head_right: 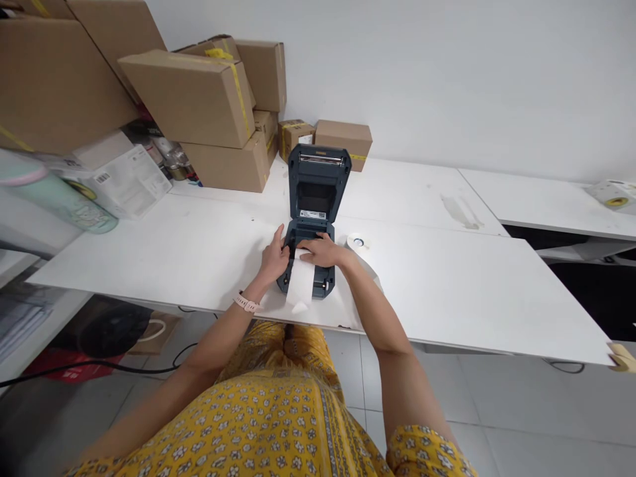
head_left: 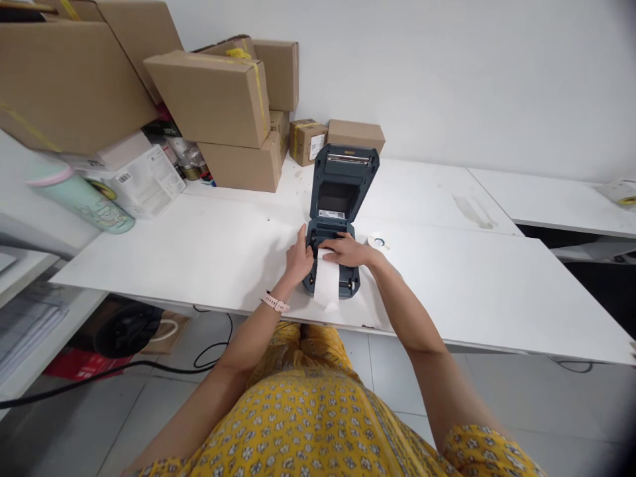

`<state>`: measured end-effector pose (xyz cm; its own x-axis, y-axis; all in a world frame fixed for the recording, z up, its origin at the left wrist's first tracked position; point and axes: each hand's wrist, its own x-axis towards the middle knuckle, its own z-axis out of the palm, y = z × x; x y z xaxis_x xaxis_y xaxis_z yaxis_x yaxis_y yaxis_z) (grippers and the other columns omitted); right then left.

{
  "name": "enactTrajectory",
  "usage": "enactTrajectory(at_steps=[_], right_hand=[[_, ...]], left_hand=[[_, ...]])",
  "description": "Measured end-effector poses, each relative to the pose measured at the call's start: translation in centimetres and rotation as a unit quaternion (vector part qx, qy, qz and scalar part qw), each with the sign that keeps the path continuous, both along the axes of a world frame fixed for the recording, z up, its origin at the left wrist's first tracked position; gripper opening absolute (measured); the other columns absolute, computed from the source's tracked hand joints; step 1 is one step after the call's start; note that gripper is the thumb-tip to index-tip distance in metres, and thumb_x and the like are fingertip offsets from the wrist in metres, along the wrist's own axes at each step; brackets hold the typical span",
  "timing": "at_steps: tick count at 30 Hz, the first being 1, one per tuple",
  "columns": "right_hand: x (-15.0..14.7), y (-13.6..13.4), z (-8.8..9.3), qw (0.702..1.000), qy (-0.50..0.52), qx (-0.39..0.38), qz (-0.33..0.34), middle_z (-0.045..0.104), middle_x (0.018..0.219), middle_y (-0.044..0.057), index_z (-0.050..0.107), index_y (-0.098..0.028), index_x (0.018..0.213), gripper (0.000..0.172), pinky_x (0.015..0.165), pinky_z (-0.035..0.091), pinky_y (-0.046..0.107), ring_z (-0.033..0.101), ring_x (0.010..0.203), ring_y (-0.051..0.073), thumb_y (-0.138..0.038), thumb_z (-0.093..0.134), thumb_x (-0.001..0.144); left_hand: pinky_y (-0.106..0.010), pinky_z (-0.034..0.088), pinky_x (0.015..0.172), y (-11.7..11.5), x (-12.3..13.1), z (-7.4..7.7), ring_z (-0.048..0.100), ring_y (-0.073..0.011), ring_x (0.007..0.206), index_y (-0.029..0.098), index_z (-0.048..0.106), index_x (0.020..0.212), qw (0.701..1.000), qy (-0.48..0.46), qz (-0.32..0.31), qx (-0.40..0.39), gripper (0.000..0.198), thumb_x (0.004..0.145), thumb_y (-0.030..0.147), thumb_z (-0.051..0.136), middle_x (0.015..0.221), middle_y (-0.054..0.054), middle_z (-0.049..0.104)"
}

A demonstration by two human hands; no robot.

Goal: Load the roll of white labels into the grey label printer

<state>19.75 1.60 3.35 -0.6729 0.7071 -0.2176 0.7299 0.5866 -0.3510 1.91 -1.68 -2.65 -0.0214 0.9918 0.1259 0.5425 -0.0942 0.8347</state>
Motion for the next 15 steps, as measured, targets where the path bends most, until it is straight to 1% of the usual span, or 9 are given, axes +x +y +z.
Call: enactTrajectory(at_steps=[3, 5, 7, 9, 10, 12, 13, 14, 15], right_hand=[[2.1, -0.7, 1.6, 0.984, 0.154, -0.081, 0.028, 0.066, 0.14, 0.008, 0.062, -0.024, 0.138, 0.045, 0.115, 0.041, 0.053, 0.062, 0.128, 0.029, -0.038, 0.057, 0.095], [4.6, -1.9, 2.7, 0.957, 0.262, -0.121, 0.022, 0.068, 0.136, 0.007, 0.062, -0.026, 0.139, 0.053, 0.104, 0.051, 0.049, 0.065, 0.119, 0.028, -0.051, 0.061, 0.092], [8.0, -3.9, 3.0, 0.927, 0.355, -0.119, -0.01, 0.072, 0.123, 0.008, 0.065, -0.028, 0.135, 0.062, 0.097, 0.054, 0.052, 0.068, 0.107, 0.028, -0.063, 0.067, 0.084], [12.3, -6.6, 2.4, 0.896, 0.436, -0.067, -0.054, 0.074, 0.098, 0.008, 0.069, -0.032, 0.128, 0.07, 0.09, 0.054, 0.059, 0.068, 0.089, 0.029, -0.076, 0.071, 0.073], [14.5, -8.1, 1.8, 0.875, 0.477, -0.029, -0.083, 0.071, 0.086, 0.007, 0.068, -0.038, 0.128, 0.076, 0.084, 0.055, 0.062, 0.066, 0.08, 0.03, -0.085, 0.066, 0.067], [18.8, -11.3, 0.3, 0.8, 0.553, 0.091, -0.213, 0.061, 0.075, 0.009, 0.064, -0.05, 0.129, 0.08, 0.073, 0.055, 0.061, 0.063, 0.067, 0.03, -0.096, 0.036, 0.071], [20.7, -12.8, -0.4, 0.774, 0.557, 0.132, -0.269, 0.057, 0.073, 0.011, 0.063, -0.053, 0.127, 0.077, 0.067, 0.054, 0.059, 0.061, 0.061, 0.03, -0.094, 0.027, 0.073], [22.3, -14.1, -1.1, 0.763, 0.546, 0.163, -0.305, 0.055, 0.071, 0.012, 0.063, -0.055, 0.125, 0.073, 0.065, 0.053, 0.059, 0.061, 0.058, 0.03, -0.092, 0.023, 0.075], [23.6, -15.2, -1.5, 0.766, 0.513, 0.196, -0.335, 0.055, 0.073, 0.013, 0.061, -0.055, 0.125, 0.07, 0.066, 0.052, 0.06, 0.063, 0.06, 0.032, -0.088, 0.021, 0.079]], left_hand=[[-0.055, 0.047, 0.107, -0.2, 0.1, 0.4, 0.068, -0.0333, 0.118, 0.022, 0.032, 0.158, 1.0, 0.012, 0.003, -0.009, 0.072, 0.089, 0.017, 0.049, 0.133, -0.013, 0.07], [-0.054, 0.047, 0.106, -0.3, 0.1, 0.6, 0.068, -0.0337, 0.119, 0.022, 0.032, 0.158, 1.0, 0.01, 0.002, -0.015, 0.07, 0.09, 0.017, 0.048, 0.136, -0.013, 0.069], [-0.055, 0.047, 0.107, -0.4, 0.2, 0.7, 0.068, -0.0334, 0.119, 0.022, 0.034, 0.157, 1.0, 0.014, 0.003, -0.017, 0.069, 0.09, 0.017, 0.047, 0.137, -0.012, 0.068], [-0.055, 0.046, 0.107, -0.4, 0.2, 0.6, 0.068, -0.033, 0.119, 0.022, 0.036, 0.156, 1.0, 0.018, 0.007, -0.014, 0.067, 0.09, 0.017, 0.047, 0.138, -0.012, 0.068], [-0.055, 0.046, 0.108, -0.4, 0.2, 0.5, 0.068, -0.0327, 0.12, 0.022, 0.037, 0.155, 1.0, 0.018, 0.009, -0.012, 0.067, 0.09, 0.017, 0.047, 0.137, -0.013, 0.068], [-0.054, 0.047, 0.108, -0.4, 0.3, 0.4, 0.067, -0.0318, 0.121, 0.022, 0.038, 0.154, 1.0, 0.01, 0.012, -0.007, 0.066, 0.089, 0.017, 0.047, 0.138, -0.013, 0.067], [-0.054, 0.047, 0.107, -0.4, 0.3, 0.3, 0.067, -0.0314, 0.121, 0.022, 0.039, 0.154, 1.0, 0.006, 0.014, -0.005, 0.065, 0.089, 0.017, 0.047, 0.138, -0.013, 0.067], [-0.053, 0.048, 0.107, -0.4, 0.3, 0.3, 0.067, -0.0312, 0.12, 0.022, 0.04, 0.153, 1.0, 0.004, 0.015, -0.004, 0.065, 0.089, 0.017, 0.047, 0.138, -0.013, 0.067], [-0.053, 0.048, 0.107, -0.4, 0.3, 0.3, 0.068, -0.031, 0.12, 0.023, 0.041, 0.153, 1.0, 0.002, 0.017, -0.002, 0.064, 0.089, 0.017, 0.047, 0.137, -0.013, 0.068]])
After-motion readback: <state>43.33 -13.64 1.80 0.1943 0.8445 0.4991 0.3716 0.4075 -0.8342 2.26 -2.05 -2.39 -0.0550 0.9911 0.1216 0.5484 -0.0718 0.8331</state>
